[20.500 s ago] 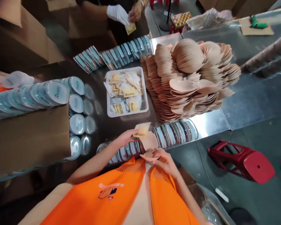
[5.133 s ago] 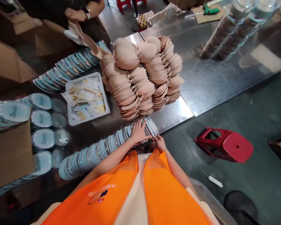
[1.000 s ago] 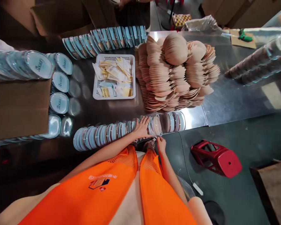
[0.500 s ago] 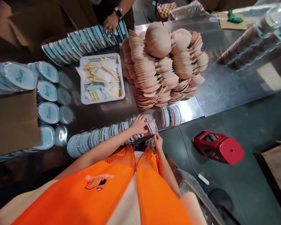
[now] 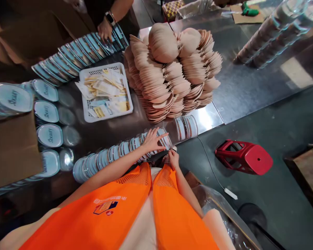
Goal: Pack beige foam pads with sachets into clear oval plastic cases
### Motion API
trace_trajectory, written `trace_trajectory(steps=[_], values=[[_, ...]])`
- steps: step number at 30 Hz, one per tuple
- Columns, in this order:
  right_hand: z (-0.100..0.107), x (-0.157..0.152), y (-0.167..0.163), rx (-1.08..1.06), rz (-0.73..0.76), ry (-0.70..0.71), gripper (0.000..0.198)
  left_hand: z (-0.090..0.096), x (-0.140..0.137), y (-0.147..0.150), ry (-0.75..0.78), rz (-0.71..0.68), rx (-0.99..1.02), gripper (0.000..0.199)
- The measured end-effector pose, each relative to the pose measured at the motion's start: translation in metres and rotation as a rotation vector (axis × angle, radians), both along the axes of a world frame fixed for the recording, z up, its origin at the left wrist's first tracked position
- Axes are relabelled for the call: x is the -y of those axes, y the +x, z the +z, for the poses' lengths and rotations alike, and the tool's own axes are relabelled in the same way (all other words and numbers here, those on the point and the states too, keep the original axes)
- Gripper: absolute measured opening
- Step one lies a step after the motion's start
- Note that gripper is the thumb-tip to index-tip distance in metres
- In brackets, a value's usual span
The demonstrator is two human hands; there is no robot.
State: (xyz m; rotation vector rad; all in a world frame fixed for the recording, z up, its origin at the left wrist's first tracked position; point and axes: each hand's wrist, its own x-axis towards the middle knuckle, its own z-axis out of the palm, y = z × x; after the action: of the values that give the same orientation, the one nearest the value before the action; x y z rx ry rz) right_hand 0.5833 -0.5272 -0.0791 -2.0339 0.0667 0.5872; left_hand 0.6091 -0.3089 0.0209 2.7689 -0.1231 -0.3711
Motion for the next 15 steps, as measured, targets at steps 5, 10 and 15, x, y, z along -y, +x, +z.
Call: trace_trajectory(steps=[5,10,15], values=[[0.022,0.002,0.012,0.001,-0.002,-0.016,0.039,0.002,-0.004,0.004,0.008,0.037,-0.019,0.108],[0.031,0.006,0.022,-0.055,-0.023,0.046,0.037,0.001,-0.006,0.003,-0.006,0.037,-0.02,0.105],[0.025,0.004,0.018,-0.176,-0.072,0.204,0.037,-0.001,-0.004,0.001,0.01,0.011,-0.026,0.108]])
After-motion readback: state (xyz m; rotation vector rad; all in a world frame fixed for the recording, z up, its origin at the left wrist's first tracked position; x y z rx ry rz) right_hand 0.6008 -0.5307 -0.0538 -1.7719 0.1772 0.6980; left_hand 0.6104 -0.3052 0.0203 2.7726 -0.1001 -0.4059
